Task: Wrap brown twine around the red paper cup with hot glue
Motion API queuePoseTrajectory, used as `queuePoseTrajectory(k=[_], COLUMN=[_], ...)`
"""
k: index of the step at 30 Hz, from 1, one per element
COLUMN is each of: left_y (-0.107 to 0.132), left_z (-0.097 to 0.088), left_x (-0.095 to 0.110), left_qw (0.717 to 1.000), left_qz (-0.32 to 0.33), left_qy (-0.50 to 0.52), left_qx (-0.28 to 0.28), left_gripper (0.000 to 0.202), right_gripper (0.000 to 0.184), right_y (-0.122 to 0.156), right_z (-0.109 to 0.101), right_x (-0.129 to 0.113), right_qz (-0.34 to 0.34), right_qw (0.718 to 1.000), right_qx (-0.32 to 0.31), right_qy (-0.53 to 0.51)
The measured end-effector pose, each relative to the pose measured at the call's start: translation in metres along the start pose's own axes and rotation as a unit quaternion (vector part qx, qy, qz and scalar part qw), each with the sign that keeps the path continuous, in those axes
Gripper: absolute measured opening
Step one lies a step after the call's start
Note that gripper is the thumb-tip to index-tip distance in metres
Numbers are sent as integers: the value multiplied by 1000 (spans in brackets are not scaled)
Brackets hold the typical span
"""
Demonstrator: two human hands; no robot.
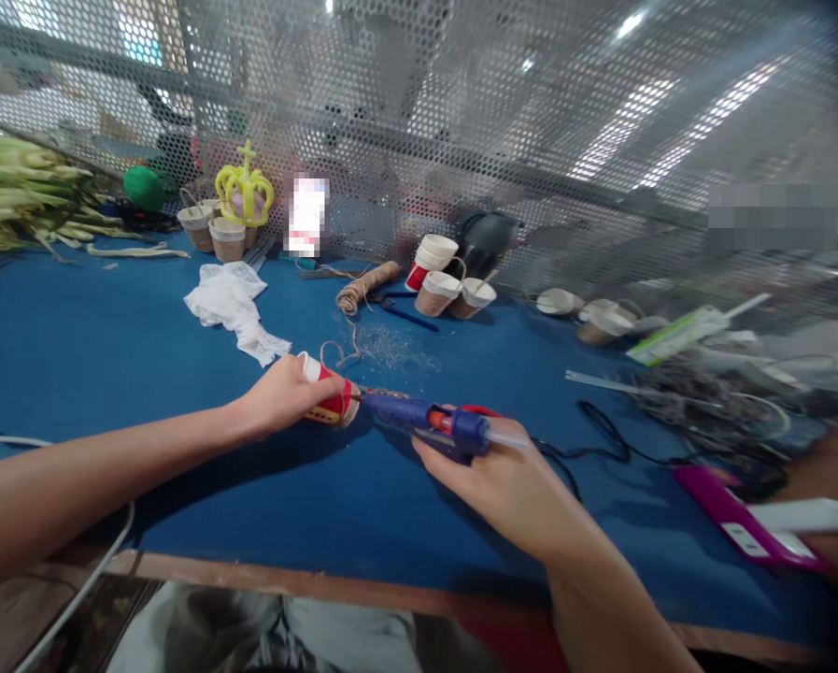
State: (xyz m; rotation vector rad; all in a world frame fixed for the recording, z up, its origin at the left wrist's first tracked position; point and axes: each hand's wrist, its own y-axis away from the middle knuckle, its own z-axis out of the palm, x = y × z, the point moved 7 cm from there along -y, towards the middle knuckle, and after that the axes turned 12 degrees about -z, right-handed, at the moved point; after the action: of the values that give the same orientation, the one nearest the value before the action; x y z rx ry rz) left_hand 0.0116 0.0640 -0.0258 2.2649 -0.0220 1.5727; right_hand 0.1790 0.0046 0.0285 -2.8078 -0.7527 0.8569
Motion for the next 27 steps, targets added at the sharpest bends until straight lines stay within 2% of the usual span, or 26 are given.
queuePoseTrajectory(k=[17,27], left_y=[-2,-4], left_z=[0,1], left_x=[-2,-4], left_qw=[1000,1000], left_qz=[10,-20], left_qy=[5,0], left_qx=[-3,-1], left_gripper=[26,25], right_gripper=[14,11], right_y=[-1,1], right_z=[-1,-1], right_x=[-6,-8], right_qz=[-8,-21], right_qw=[1000,1000], right_qx=[-4,5], right_qy=[3,-1])
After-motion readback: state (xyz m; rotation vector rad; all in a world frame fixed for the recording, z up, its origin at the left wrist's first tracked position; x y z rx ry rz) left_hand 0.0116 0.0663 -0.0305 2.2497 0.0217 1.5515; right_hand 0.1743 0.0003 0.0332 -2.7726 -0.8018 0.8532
